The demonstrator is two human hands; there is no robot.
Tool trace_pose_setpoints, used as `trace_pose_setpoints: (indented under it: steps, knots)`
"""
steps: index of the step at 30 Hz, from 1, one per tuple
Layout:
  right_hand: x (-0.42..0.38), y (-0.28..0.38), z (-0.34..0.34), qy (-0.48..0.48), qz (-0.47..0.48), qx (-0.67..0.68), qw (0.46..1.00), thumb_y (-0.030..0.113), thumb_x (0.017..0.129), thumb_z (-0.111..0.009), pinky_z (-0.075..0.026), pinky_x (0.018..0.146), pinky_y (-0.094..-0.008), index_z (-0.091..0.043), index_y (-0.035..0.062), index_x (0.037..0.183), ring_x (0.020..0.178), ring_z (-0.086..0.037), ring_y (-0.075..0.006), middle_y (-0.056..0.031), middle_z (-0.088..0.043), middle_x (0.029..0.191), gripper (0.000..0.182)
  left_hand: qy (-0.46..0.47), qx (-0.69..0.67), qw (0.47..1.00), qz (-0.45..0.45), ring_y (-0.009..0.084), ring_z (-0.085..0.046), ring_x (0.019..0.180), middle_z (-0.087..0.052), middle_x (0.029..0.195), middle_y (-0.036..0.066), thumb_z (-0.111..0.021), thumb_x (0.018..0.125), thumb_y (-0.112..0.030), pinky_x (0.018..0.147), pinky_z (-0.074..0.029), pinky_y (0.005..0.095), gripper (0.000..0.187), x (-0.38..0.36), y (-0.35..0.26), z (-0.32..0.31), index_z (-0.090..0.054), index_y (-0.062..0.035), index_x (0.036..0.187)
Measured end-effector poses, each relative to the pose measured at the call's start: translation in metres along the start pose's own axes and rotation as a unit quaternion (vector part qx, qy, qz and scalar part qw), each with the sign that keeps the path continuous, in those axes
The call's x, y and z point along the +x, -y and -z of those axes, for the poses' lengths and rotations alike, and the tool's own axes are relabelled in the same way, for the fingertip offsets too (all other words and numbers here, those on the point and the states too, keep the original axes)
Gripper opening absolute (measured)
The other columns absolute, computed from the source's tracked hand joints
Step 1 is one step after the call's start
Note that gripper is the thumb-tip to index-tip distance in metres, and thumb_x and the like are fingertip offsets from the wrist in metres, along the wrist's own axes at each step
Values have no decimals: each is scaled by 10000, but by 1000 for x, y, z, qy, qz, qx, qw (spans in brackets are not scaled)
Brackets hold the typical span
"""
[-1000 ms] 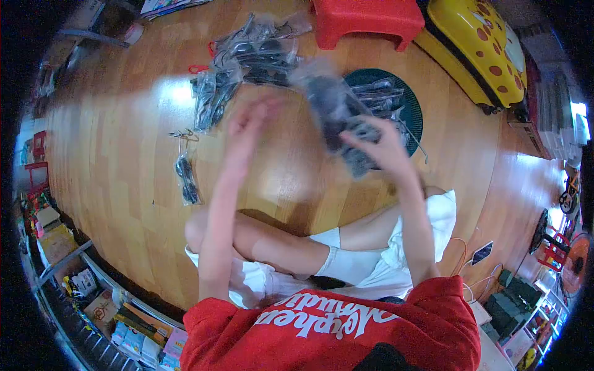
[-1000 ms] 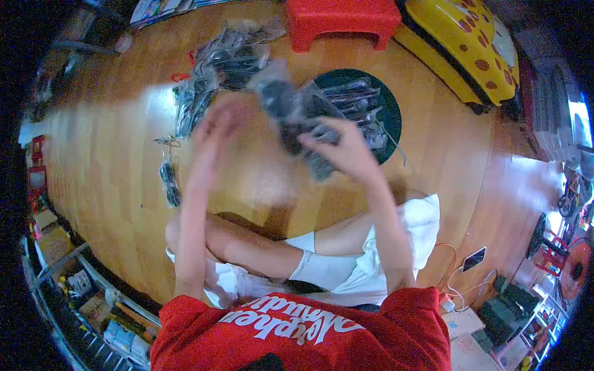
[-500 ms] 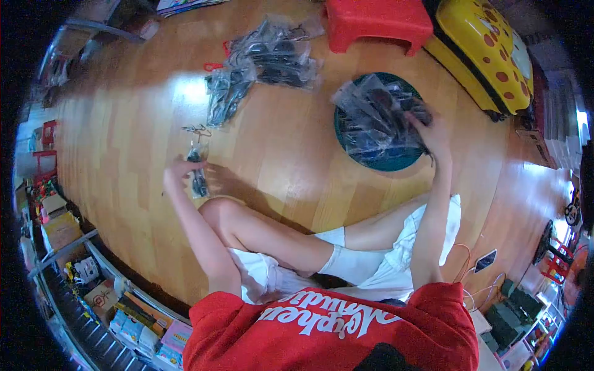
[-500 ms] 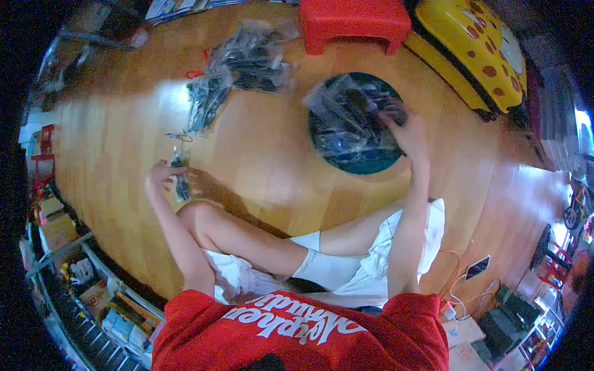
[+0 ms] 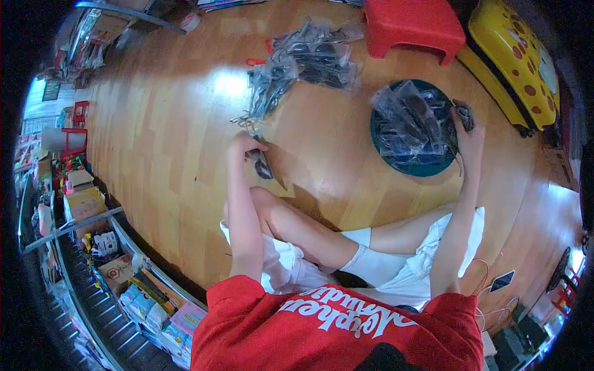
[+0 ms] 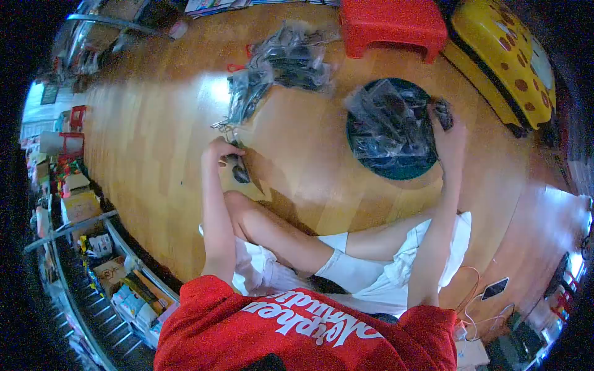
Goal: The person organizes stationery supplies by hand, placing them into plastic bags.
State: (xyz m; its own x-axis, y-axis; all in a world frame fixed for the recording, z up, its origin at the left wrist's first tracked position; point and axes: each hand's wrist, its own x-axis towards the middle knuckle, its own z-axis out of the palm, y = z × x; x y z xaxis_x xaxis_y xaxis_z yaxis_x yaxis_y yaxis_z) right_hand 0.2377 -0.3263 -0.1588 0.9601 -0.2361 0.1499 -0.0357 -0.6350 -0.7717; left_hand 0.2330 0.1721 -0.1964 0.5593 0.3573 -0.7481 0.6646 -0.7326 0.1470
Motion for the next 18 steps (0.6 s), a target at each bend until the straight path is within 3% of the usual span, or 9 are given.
trace_pose_setpoints:
  steps: [5,8,11,14,18]
  knots:
    - [-8,28,-8,-13,14,76,997,189,837,-642,-464,786,-281,-621,3,1038,861,-625,-163,-121,-668,899,275,108,-92,986,-86,182,-644,622,-635,698,117,-809,625,-202,475,-515,281,424,-13,-12,-11,-602,73,871]
    - [-17,51,-17,9,14,110,994,172,828,-655,-463,769,-269,-617,-14,1019,832,-619,-147,-121,-666,881,269,-29,-17,995,-95,188,-647,609,-643,704,130,-765,684,-160,487,-516,301,329,-51,-25,-13,-612,72,862]
    - [-24,52,-25,36,25,103,994,166,820,-665,-463,736,-260,-618,-18,1002,771,-602,-125,-103,-663,856,263,-66,-47,985,-149,192,-649,625,-648,709,146,-733,720,-143,546,-519,302,283,-24,2,-13,-618,73,861]
    - [-26,53,-33,45,43,100,993,160,816,-667,-462,723,-256,-621,-12,993,751,-595,-123,-91,-659,841,251,-103,6,972,-210,188,-643,654,-653,743,166,-680,770,-136,605,-512,289,229,-15,12,-1,-627,69,858]
    - [-31,57,-38,65,37,152,986,151,809,-669,-462,722,-251,-622,3,1004,753,-604,-135,-96,-657,835,250,-85,-214,948,-218,167,-631,686,-646,775,134,-606,847,-161,611,-505,283,233,-7,9,-4,-616,62,913]
